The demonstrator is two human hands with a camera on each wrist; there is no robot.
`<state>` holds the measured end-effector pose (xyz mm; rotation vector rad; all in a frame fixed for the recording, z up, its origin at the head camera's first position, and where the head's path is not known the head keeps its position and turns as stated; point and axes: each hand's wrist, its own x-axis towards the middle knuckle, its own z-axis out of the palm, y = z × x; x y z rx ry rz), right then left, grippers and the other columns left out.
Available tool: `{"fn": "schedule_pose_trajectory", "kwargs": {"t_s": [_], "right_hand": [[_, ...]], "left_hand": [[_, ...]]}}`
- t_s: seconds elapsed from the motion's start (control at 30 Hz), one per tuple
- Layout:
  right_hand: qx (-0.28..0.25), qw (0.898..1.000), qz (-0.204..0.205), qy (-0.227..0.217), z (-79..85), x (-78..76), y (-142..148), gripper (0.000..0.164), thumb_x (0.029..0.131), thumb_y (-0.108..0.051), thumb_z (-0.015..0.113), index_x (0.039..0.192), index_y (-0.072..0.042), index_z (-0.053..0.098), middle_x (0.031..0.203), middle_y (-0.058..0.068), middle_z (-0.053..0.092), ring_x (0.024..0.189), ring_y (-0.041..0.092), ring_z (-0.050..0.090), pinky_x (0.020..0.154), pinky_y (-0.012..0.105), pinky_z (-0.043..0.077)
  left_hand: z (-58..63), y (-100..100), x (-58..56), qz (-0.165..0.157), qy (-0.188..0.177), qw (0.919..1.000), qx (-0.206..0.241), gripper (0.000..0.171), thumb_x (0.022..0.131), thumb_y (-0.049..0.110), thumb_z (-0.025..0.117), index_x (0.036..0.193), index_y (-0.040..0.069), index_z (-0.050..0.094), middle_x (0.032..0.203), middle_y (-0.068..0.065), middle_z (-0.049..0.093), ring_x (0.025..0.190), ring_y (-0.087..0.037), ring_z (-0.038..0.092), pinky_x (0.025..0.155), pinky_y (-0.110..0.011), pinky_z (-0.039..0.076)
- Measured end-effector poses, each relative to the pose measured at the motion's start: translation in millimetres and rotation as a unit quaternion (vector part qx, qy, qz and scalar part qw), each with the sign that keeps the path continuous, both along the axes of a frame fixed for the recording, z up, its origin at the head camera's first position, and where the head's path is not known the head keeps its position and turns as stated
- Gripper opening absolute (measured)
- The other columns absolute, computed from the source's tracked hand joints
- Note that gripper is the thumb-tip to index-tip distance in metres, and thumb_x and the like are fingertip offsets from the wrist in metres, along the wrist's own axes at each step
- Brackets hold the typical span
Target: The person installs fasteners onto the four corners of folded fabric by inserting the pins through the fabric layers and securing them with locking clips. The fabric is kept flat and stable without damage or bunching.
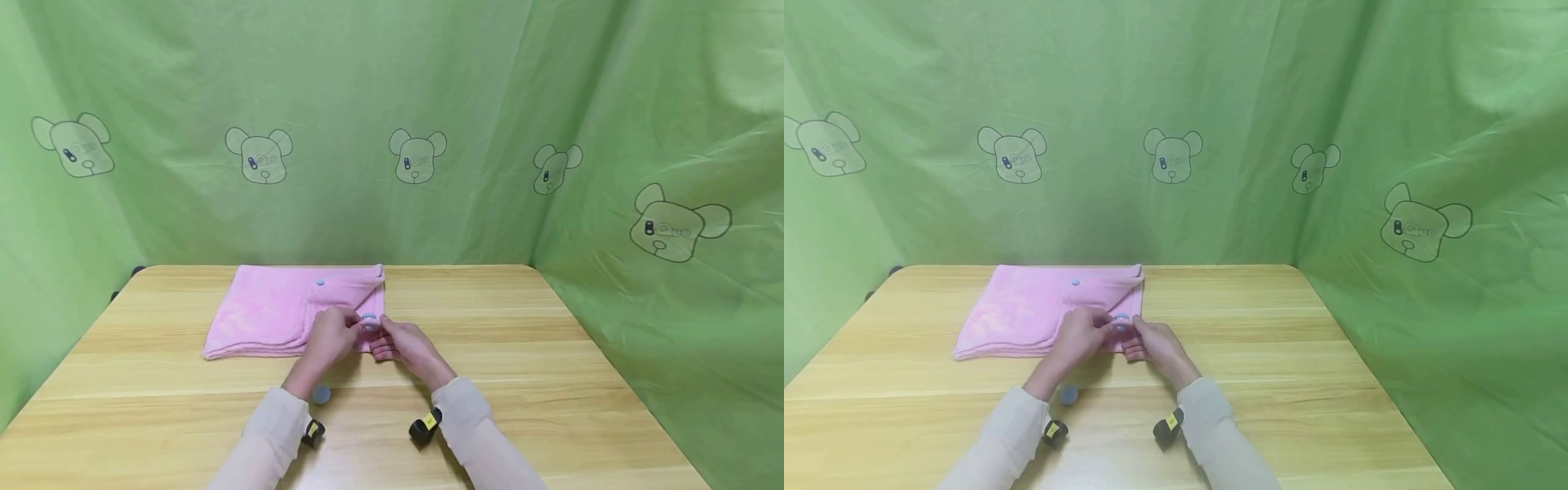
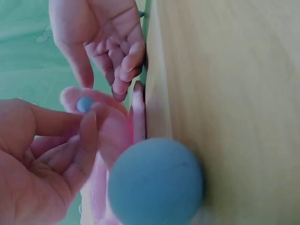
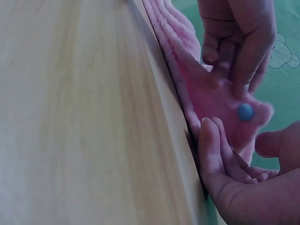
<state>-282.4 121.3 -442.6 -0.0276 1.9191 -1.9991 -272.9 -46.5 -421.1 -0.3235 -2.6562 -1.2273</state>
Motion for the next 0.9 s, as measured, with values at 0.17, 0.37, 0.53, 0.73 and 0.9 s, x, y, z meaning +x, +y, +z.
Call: {"fn": "schedule_pose_trajectory", "kwargs": {"t_s": [0.17, 0.37, 0.53, 0.73, 0.9], "right_hand": [[0.002, 1.0, 0.005, -0.001, -1.0, -1.3, 0.3, 0.049, 0.107, -0.028, 0.04, 0.112, 0.019, 0.054, 0.086, 0.014, 0.064, 0.074, 0.018, 0.063, 0.072, 0.03, 0.057], [0.009, 1.0, 0.005, 0.006, -2.5, -1.6, 0.7, 0.049, 0.107, -0.028, 0.039, 0.11, 0.018, 0.055, 0.085, 0.013, 0.064, 0.073, 0.018, 0.063, 0.072, 0.03, 0.057], [0.019, 1.0, 0.009, 0.007, -1.6, -0.7, 1.2, 0.048, 0.107, -0.028, 0.041, 0.112, 0.018, 0.055, 0.089, 0.015, 0.064, 0.076, 0.019, 0.063, 0.075, 0.032, 0.057], [0.02, 1.0, 0.01, 0.006, -0.9, -1.1, 1.2, 0.047, 0.107, -0.026, 0.041, 0.112, 0.018, 0.055, 0.091, 0.018, 0.064, 0.076, 0.02, 0.063, 0.075, 0.032, 0.057], [0.022, 1.0, 0.007, 0.003, -1.2, -1.5, 1.3, 0.045, 0.107, -0.025, 0.04, 0.111, 0.017, 0.056, 0.09, 0.017, 0.065, 0.076, 0.02, 0.064, 0.074, 0.031, 0.057]], "left_hand": [[7.7, -8.0, -3.1, 0.035, 0.016, 0.9982, 0.046, 0.004, 0.087, 0.007, 0.071, 0.085, 0.006, 0.074, 0.065, -0.001, 0.068, 0.052, -0.01, 0.058, 0.051, -0.029, 0.052], [16.0, -21.6, -8.9, 0.103, 0.042, 0.9904, 0.083, 0.005, 0.086, 0.009, 0.072, 0.088, 0.006, 0.074, 0.077, -0.003, 0.072, 0.063, -0.014, 0.065, 0.067, -0.037, 0.056], [17.1, -31.3, -13.0, 0.119, 0.039, 0.9838, 0.128, 0.008, 0.089, 0.009, 0.071, 0.095, 0.005, 0.074, 0.078, -0.005, 0.072, 0.066, -0.014, 0.067, 0.065, -0.035, 0.058], [15.9, -41.4, -14.9, 0.125, 0.013, 0.9796, 0.157, 0.011, 0.09, 0.01, 0.069, 0.099, 0.005, 0.072, 0.082, -0.007, 0.073, 0.072, -0.019, 0.069, 0.069, -0.037, 0.058], [13.9, -46.5, -16.6, 0.132, -0.006, 0.9768, 0.168, 0.014, 0.09, 0.012, 0.07, 0.102, 0.003, 0.072, 0.09, -0.011, 0.073, 0.077, -0.021, 0.069, 0.071, -0.037, 0.058]]}}
